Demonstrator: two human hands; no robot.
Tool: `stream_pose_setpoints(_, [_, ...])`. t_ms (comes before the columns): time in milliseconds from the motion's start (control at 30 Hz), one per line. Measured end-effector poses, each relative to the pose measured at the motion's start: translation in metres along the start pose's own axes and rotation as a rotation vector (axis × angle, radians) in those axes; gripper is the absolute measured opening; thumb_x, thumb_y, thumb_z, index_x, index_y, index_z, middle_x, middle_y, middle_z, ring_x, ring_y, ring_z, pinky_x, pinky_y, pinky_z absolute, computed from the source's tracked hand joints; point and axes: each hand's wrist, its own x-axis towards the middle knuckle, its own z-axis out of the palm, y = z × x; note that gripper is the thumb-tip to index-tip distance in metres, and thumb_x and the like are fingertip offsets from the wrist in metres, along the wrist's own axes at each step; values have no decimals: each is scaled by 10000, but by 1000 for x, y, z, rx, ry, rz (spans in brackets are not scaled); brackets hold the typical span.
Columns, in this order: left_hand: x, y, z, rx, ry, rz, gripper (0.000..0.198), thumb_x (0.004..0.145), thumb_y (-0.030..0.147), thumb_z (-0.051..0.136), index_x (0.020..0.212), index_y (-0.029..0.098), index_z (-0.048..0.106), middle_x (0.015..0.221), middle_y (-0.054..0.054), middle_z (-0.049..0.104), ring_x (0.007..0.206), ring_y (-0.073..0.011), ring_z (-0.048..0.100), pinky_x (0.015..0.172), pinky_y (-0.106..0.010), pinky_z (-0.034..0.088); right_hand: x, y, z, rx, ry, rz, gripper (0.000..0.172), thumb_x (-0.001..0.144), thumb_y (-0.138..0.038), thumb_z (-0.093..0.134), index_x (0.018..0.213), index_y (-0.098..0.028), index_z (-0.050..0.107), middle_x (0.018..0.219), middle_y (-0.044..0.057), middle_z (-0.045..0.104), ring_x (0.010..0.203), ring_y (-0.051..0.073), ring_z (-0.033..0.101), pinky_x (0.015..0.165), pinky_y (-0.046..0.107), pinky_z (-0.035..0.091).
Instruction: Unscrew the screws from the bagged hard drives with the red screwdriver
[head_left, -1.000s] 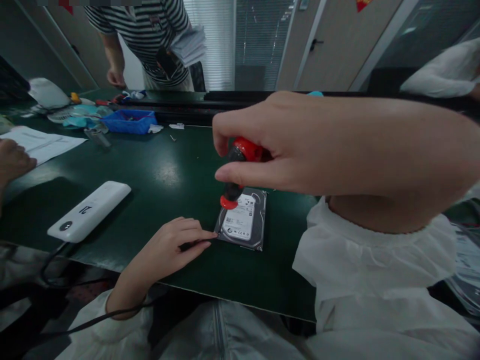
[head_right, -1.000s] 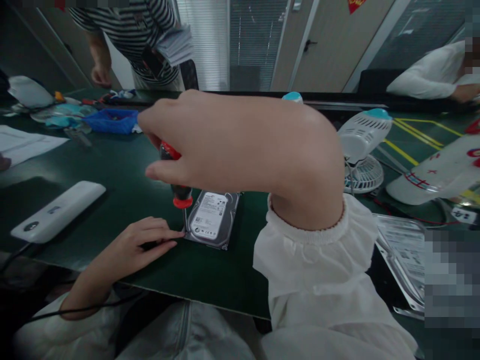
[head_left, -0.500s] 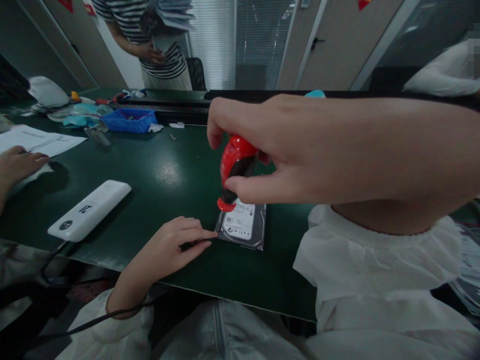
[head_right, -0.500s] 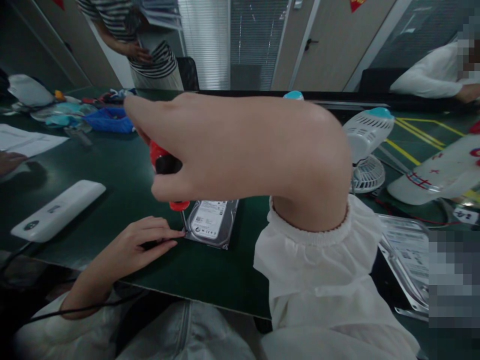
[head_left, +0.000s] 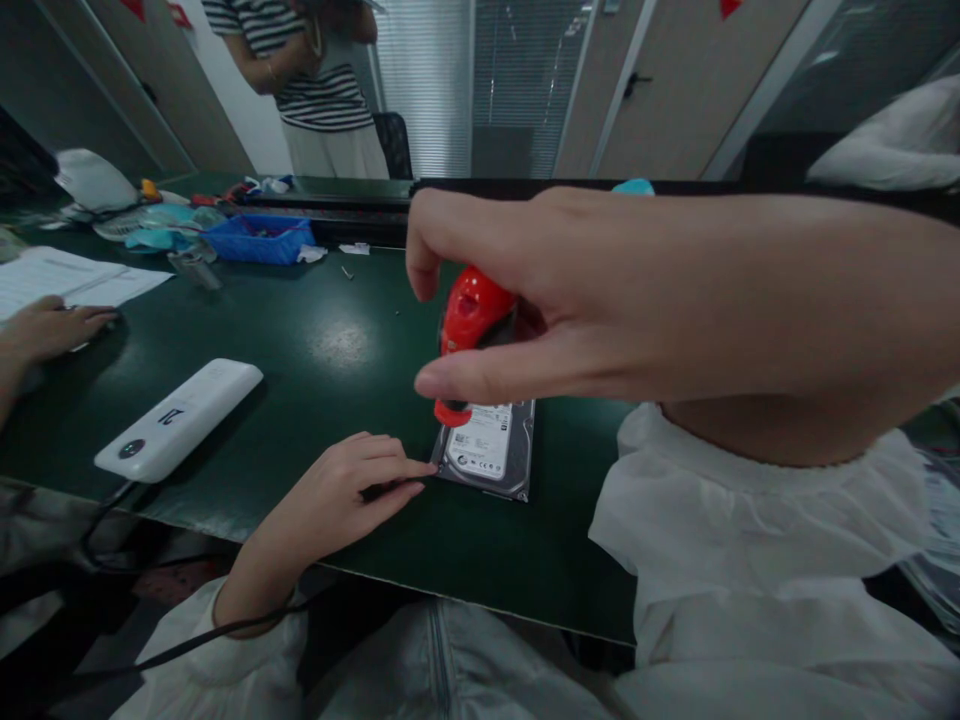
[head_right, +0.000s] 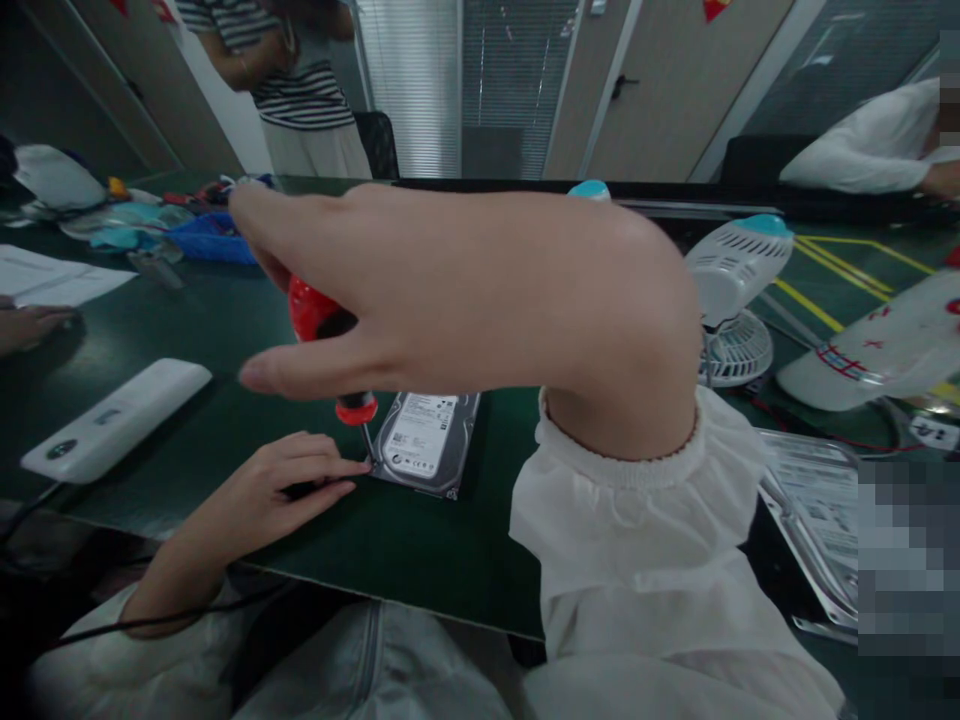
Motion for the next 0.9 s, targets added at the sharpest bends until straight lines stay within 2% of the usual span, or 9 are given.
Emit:
stream_pose_setpoints(67, [0,0,0,4,1,-3,234,1025,209,586,1183,254,752,910,-14,717,834,-155,666,760,-301,470,1,-1,0,-8,7,11,447,1026,-602,385,1185,-227,570,979,-50,592,777,78,510,613,263,317])
stream_pose_setpoints(200, [0,0,0,-4,-3,3,232,1023,204,585,1180,245,752,891,-13,713,810,-151,661,739,-293,462,0,2,2,-54,38,31,336,984,-489,510,1155,-202,551,850,-46,571,617,64,423,536,271,276])
stream_pose_setpoints(267, [0,0,0,-3,-2,7,229,1024,203,580,1168,242,755,888,-15,715,804,-151,660,733,-292,458,-1,4,4,-52,42,-5,377,942,-489,548,1187,-203,526,826,-52,565,596,64,412,511,269,277])
stream_pose_setpoints(367, [0,0,0,1,-1,6,222,1024,206,584,1160,243,755,891,-14,716,815,-152,660,741,-292,455,0,5,4,-51,48,-18,436,954,-569,471,1206,-217,530,864,-47,582,703,86,504,557,268,325])
stream_pose_setpoints(467, [-1,0,0,4,-1,4,228,1024,203,587,1174,253,750,901,-8,712,826,-151,658,754,-293,450,2,3,2,-51,26,11,463,1000,-621,353,1114,-234,581,922,-51,587,789,92,548,603,275,349])
stream_pose_setpoints(600, [-1,-1,0,2,-11,-1,228,1027,205,585,1180,257,747,901,-6,708,826,-150,656,756,-296,447,1,0,1,-64,22,70,382,991,-570,479,1143,-228,558,897,-59,605,726,77,524,582,274,332])
stream_pose_setpoints(733, [-2,-3,0,-1,-14,4,226,1031,211,578,1177,245,748,889,-14,710,816,-152,655,750,-299,457,-3,3,3,-22,52,10,400,955,-542,525,1198,-224,524,814,-74,605,704,76,519,566,263,331])
stream_pose_setpoints(900, [-2,-2,0,7,-3,7,238,1036,224,566,1176,247,757,889,-23,726,805,-156,666,726,-299,463,-4,8,3,-16,50,-39,410,923,-552,561,1164,-220,573,879,-50,643,778,93,559,578,258,367])
